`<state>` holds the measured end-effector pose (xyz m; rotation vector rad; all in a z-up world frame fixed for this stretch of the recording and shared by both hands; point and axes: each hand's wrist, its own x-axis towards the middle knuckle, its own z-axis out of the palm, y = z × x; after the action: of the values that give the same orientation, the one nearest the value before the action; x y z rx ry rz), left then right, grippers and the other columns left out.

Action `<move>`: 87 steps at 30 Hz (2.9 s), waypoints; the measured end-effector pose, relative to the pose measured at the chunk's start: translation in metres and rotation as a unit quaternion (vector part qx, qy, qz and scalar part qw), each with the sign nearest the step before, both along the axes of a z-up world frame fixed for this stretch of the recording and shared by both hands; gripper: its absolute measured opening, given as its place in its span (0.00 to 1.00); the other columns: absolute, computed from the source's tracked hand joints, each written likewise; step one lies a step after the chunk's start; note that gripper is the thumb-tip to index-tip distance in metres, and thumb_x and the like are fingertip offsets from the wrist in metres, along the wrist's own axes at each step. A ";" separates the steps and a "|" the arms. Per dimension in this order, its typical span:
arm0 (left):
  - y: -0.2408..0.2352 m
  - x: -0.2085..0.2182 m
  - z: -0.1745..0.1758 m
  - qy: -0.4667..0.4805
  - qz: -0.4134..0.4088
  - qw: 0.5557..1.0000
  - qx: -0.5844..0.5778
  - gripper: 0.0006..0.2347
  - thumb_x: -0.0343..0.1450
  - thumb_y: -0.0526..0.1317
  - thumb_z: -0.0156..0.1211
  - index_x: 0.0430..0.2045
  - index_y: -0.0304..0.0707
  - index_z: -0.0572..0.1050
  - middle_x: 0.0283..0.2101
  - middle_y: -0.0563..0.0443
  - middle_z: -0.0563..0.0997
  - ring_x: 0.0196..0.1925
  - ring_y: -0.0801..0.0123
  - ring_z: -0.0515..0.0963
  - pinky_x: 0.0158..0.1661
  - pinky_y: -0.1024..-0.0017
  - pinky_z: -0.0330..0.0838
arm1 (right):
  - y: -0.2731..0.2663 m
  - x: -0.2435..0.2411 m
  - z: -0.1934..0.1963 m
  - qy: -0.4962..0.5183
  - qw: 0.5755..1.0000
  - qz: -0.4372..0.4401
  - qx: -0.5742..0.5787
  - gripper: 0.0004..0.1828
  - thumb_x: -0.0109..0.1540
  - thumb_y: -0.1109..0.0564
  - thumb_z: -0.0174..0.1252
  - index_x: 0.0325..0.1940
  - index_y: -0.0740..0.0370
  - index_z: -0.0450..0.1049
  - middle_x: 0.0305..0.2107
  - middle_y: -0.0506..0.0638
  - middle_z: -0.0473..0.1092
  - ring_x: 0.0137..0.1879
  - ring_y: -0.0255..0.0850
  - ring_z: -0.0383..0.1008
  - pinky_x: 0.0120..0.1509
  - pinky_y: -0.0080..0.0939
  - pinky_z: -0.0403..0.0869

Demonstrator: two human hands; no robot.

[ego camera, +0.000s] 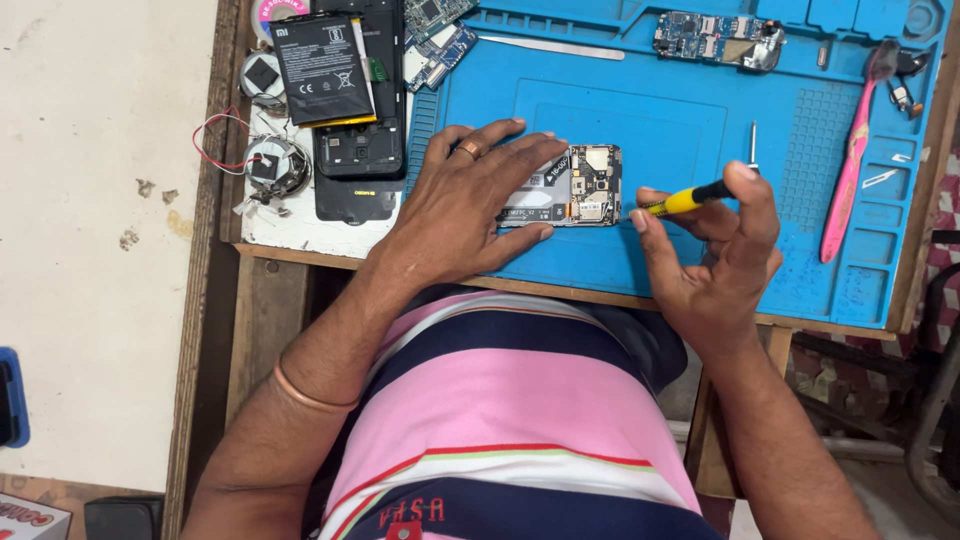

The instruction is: The person disassembles a smartphone by removing screws and detaching internal components. They use a screwdriver to loosen screws on the motherboard and then carefully lift and disconnect a small circuit board from the phone's interior.

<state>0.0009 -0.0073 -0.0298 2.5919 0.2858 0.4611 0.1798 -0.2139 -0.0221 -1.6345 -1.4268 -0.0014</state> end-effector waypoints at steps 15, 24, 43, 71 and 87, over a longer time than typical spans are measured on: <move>0.001 -0.001 0.000 -0.001 0.000 1.000 0.000 0.31 0.70 0.54 0.66 0.67 0.45 0.64 0.67 0.46 0.72 0.72 0.52 0.65 0.67 0.48 0.52 | 0.002 0.013 -0.002 -0.067 0.997 -0.035 -0.008 0.48 0.67 0.69 0.74 0.76 0.57 0.45 0.54 0.58 0.69 0.55 0.45 0.82 0.65 0.42 0.78; 0.002 -0.003 -0.001 -0.020 0.003 1.000 -0.006 0.34 0.70 0.54 0.68 0.70 0.44 0.61 0.69 0.44 0.71 0.73 0.53 0.66 0.67 0.49 0.53 | 0.007 0.010 0.005 -0.101 0.994 -0.036 0.015 0.49 0.61 0.70 0.75 0.73 0.61 0.47 0.58 0.66 0.62 0.52 0.50 0.79 0.55 0.42 0.80; 0.002 -0.002 0.005 -0.020 0.014 0.999 -0.032 0.39 0.66 0.57 0.72 0.70 0.43 0.59 0.63 0.38 0.74 0.71 0.51 0.67 0.67 0.52 0.54 | 0.007 0.011 0.003 -0.067 0.997 -0.025 0.000 0.47 0.64 0.71 0.73 0.75 0.58 0.47 0.58 0.64 0.66 0.51 0.47 0.81 0.51 0.39 0.81; -0.004 -0.002 0.028 -0.024 0.011 0.999 -0.039 0.35 0.64 0.52 0.70 0.66 0.45 0.64 0.61 0.38 0.73 0.64 0.46 0.69 0.64 0.51 0.56 | 0.008 0.011 0.015 -0.101 0.994 0.015 0.029 0.42 0.58 0.66 0.67 0.71 0.52 0.53 0.39 0.49 0.80 0.46 0.42 0.84 0.74 0.65 0.65; -0.011 0.003 0.035 0.037 0.031 0.999 -0.009 0.39 0.59 0.53 0.73 0.66 0.44 0.63 0.57 0.39 0.75 0.58 0.47 0.73 0.56 0.52 0.63 | 0.009 0.007 0.017 -0.113 0.993 0.010 0.041 0.42 0.59 0.65 0.66 0.71 0.51 0.51 0.40 0.47 0.80 0.44 0.40 0.84 0.72 0.64 0.66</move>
<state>0.0043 -0.0188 0.0056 2.5919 0.3941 0.3832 0.1864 -0.2048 -0.0055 -1.5913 -1.5915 -0.2374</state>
